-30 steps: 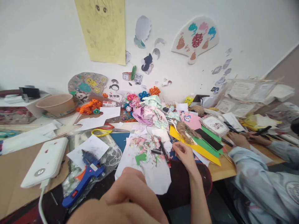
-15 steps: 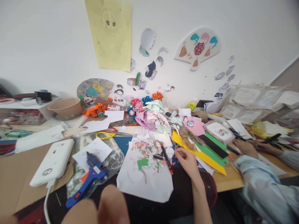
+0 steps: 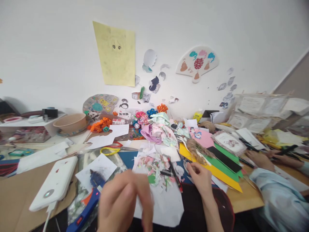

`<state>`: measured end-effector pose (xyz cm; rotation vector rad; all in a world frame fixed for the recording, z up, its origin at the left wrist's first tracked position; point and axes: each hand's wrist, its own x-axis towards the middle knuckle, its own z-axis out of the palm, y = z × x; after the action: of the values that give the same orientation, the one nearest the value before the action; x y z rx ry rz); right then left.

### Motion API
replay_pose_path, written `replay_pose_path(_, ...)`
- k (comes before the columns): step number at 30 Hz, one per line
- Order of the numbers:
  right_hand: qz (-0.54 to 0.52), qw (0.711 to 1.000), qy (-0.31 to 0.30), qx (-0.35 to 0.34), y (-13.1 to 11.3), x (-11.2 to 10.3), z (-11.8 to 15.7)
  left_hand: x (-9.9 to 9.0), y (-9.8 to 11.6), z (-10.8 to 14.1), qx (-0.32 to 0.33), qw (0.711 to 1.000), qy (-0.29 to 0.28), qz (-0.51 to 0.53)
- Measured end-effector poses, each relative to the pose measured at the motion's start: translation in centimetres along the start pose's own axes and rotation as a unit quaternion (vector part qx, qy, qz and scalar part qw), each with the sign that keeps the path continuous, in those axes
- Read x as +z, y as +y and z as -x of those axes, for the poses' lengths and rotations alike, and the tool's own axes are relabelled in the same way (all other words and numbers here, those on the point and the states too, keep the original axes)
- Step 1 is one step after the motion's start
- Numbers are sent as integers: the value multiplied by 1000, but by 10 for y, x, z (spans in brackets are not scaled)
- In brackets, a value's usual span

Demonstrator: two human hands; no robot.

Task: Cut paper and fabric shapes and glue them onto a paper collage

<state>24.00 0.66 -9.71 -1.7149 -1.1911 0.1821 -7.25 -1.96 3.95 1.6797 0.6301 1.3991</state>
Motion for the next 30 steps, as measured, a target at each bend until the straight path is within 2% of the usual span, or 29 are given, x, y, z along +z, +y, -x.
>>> replay_pose_path(2,-5,999,34,8,1,0,1,21,-7,-15,1,997,-72,-5)
replay_pose_path(5,-54,996,54,34,1,0,0,43,-31,-36,55,977,-88,-185)
replay_pose_path(8,-101,994,39,20,-6,0,-13,52,-61,-41,146,914,-74,-372)
replay_pose_path(11,-72,996,13,-50,-25,4,-40,55,-82,-35,196,865,-49,-459)
replay_pose_path(15,37,983,-71,-166,-60,24,-89,57,-96,-31,151,841,-44,-517)
replay_pose_path(20,84,959,-163,-217,-94,70,-139,54,-103,-34,31,844,-3,-535)
replay_pose_path(24,141,934,-217,-245,-104,102,-151,51,-105,-37,-27,840,41,-541)
replay_pose_path(30,184,914,-262,-248,-104,131,-149,53,-108,-35,-15,821,9,-571)
